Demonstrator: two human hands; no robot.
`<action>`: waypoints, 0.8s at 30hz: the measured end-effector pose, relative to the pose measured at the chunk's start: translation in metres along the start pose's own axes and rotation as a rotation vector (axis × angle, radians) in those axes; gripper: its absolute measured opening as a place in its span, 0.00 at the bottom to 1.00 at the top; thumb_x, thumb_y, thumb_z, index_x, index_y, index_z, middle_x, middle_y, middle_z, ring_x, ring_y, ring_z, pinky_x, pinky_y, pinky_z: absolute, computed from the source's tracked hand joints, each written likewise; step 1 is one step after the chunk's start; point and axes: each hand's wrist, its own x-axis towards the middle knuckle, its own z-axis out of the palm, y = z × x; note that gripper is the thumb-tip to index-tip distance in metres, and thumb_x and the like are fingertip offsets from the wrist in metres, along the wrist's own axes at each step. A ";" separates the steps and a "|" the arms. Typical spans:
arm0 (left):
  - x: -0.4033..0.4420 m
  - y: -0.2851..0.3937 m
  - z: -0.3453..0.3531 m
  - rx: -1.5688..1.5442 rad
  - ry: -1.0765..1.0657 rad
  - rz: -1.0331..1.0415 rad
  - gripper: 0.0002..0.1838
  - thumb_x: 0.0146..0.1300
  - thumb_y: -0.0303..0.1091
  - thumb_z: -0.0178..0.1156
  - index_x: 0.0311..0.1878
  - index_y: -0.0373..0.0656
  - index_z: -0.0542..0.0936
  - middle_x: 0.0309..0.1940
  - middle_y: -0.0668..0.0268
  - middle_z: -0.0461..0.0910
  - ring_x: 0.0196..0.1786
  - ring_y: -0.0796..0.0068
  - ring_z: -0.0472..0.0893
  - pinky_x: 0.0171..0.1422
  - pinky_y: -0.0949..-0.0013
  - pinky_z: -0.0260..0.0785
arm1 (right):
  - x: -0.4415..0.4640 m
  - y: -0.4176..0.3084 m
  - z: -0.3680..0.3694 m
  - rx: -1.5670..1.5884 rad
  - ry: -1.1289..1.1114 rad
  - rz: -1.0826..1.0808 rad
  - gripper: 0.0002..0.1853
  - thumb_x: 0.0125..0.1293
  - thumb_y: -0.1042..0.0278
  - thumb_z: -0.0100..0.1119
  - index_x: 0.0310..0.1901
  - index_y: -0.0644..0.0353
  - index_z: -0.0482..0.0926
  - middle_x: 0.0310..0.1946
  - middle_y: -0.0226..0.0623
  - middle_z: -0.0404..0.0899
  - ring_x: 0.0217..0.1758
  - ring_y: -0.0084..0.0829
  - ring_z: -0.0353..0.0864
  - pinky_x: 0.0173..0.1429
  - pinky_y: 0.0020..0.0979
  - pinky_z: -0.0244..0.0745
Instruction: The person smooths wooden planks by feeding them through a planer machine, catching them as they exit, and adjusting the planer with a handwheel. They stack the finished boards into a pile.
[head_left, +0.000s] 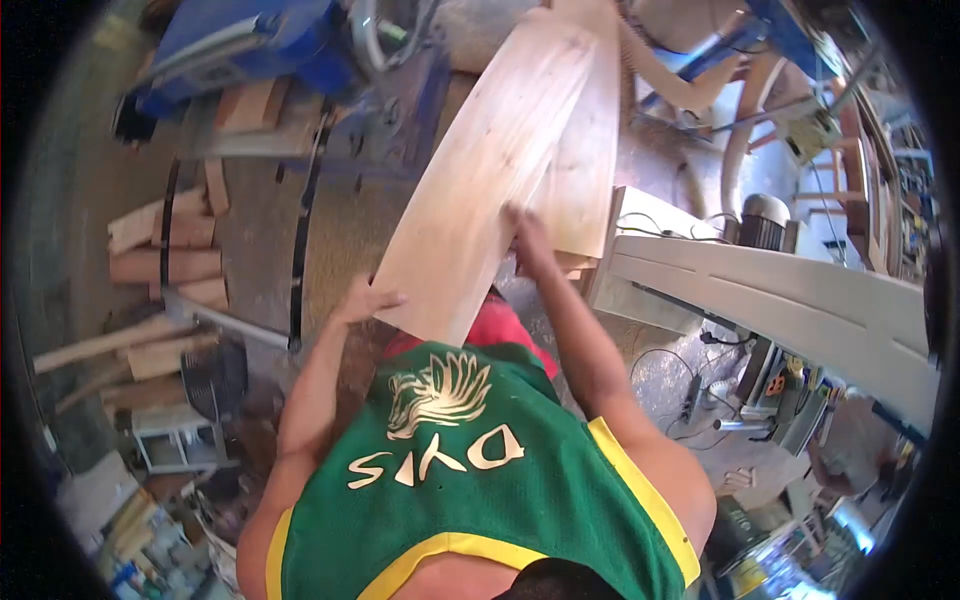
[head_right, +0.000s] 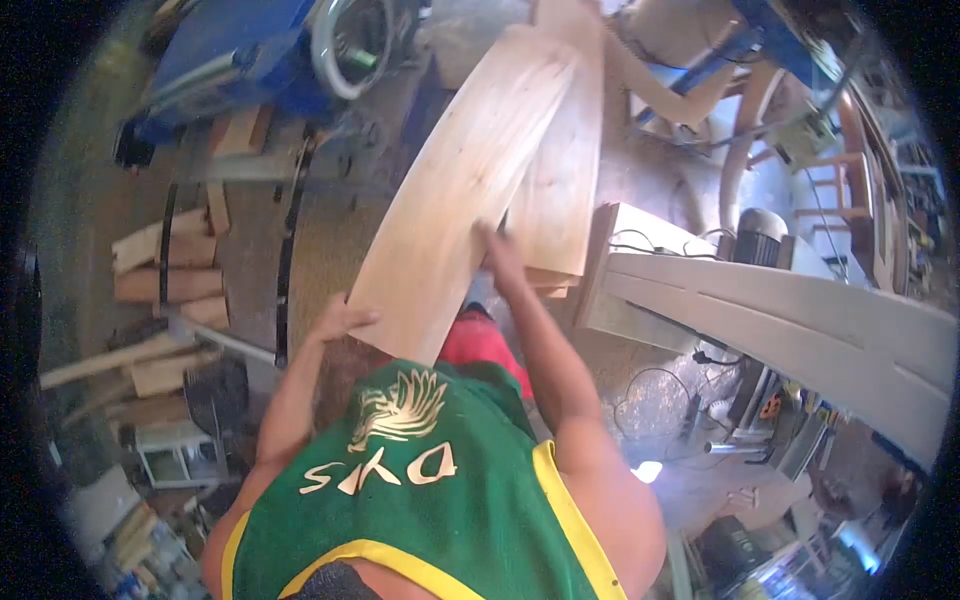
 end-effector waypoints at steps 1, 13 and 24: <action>-0.016 0.004 -0.003 -0.024 0.023 -0.025 0.39 0.49 0.46 0.80 0.58 0.30 0.78 0.50 0.61 0.83 0.52 0.72 0.81 0.61 0.67 0.73 | 0.015 -0.020 0.009 -0.066 0.078 -0.014 0.29 0.68 0.41 0.57 0.47 0.65 0.79 0.32 0.33 0.79 0.33 0.28 0.78 0.36 0.32 0.74; -0.097 0.020 -0.038 -0.410 0.200 0.108 0.38 0.72 0.65 0.49 0.60 0.34 0.79 0.49 0.60 0.83 0.52 0.75 0.80 0.60 0.68 0.69 | 0.108 -0.068 0.029 0.446 -0.142 -0.191 0.32 0.78 0.48 0.46 0.72 0.67 0.62 0.71 0.42 0.65 0.75 0.32 0.62 0.80 0.32 0.49; -0.178 0.052 0.017 0.044 0.740 0.517 0.38 0.50 0.27 0.73 0.67 0.36 0.72 0.62 0.56 0.76 0.65 0.67 0.75 0.70 0.66 0.64 | 0.061 -0.051 0.064 0.752 -0.379 -0.184 0.40 0.78 0.37 0.33 0.76 0.67 0.51 0.76 0.45 0.58 0.77 0.44 0.60 0.81 0.43 0.54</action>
